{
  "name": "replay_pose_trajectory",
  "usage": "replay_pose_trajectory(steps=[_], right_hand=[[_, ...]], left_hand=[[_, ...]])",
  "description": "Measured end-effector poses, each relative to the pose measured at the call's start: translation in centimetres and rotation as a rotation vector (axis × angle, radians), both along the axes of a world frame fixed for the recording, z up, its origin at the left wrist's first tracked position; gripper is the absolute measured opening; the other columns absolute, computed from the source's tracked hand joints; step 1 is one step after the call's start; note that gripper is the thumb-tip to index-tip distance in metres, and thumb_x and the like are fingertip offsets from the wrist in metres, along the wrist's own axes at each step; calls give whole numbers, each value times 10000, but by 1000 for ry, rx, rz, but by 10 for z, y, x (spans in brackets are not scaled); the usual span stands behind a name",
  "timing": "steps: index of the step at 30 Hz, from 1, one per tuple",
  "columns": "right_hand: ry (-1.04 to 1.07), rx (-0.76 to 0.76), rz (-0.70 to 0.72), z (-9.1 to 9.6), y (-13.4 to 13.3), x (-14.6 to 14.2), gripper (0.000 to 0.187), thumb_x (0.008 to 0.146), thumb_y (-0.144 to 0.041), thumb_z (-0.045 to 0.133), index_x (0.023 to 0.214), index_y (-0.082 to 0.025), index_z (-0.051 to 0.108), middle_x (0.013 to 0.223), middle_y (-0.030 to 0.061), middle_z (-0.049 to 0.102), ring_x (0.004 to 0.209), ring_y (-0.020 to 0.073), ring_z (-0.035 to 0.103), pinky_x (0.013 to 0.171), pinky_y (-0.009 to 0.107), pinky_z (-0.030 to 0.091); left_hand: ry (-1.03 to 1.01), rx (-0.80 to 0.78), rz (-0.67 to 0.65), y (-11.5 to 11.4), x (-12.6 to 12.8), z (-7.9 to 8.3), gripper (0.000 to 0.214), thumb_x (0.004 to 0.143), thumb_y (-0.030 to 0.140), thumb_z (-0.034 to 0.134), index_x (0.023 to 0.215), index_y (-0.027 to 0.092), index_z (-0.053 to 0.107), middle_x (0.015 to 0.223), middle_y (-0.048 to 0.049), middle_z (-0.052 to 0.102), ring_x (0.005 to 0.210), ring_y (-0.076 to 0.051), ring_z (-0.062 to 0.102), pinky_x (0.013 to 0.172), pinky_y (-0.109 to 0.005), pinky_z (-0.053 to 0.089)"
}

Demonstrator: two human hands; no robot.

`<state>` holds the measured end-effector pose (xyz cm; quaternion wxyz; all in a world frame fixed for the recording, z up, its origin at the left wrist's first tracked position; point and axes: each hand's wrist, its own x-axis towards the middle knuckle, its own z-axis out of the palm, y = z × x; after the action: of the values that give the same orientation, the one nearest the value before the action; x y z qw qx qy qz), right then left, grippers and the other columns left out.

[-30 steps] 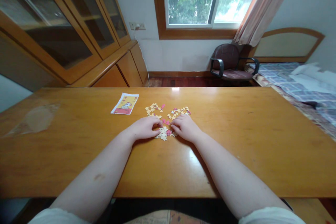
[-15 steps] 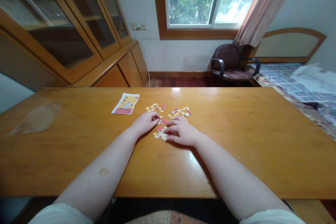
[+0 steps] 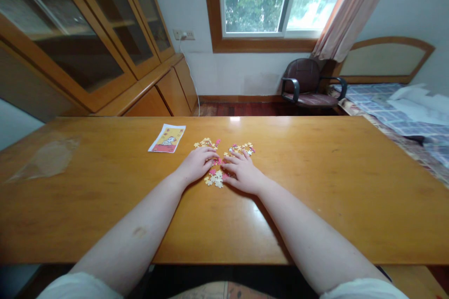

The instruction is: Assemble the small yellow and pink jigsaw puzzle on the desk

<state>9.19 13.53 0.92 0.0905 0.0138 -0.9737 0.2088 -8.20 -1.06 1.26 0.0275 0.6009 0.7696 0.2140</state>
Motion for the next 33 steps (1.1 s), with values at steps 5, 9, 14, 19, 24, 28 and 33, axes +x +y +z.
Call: replay_pose_trajectory(steps=[5,9,14,19,24,28,33], right_hand=[[91,25,-221,-8,7,-2,265,878,-343,583,1104,-238,674,1269,76,616,1254,297,438,1115,583,164],[134,10,-265,-9,11,-5,180,892,-271,553,1000,-229,690,1105,57,693,1134,254,536,1102,540,215],[120,-44,-205,-4,16,-4,212,928,-261,504,966,-197,703,940,74,721,909,208,623,923,401,423],[36,-147,99,6,26,3,116,815,-288,684,881,-208,737,827,44,706,808,176,627,783,308,464],[-65,-221,121,7,31,5,119,739,-273,754,834,-201,754,793,39,695,745,162,621,730,289,470],[-110,-388,68,5,31,4,67,755,-254,728,771,-191,742,778,33,706,733,157,631,723,283,474],[50,-517,-132,-3,37,1,91,765,-285,720,764,-196,737,754,25,706,710,155,625,685,272,471]], left_hand=[[36,-53,-78,-1,5,-2,351,849,166,519,1101,321,707,1330,-40,571,1245,-252,470,1076,-477,354],[56,-128,-93,0,7,-3,391,829,148,540,1110,368,702,1377,-15,538,1303,-270,410,1110,-523,292],[96,-124,102,0,2,-2,327,844,182,524,1059,308,736,1319,-48,590,1277,-286,442,1087,-507,330],[87,-83,186,-1,-1,-3,287,844,203,521,991,280,754,1244,-56,635,1220,-282,495,1050,-490,378],[48,-28,171,1,0,-4,286,838,192,513,995,258,742,1239,-56,638,1184,-248,528,1043,-446,403],[31,-16,176,1,0,-4,279,842,199,506,994,244,736,1235,-56,642,1178,-240,540,1043,-434,407],[6,-9,185,2,0,-3,281,842,202,505,1007,236,730,1230,-57,646,1173,-233,549,1039,-424,419]])
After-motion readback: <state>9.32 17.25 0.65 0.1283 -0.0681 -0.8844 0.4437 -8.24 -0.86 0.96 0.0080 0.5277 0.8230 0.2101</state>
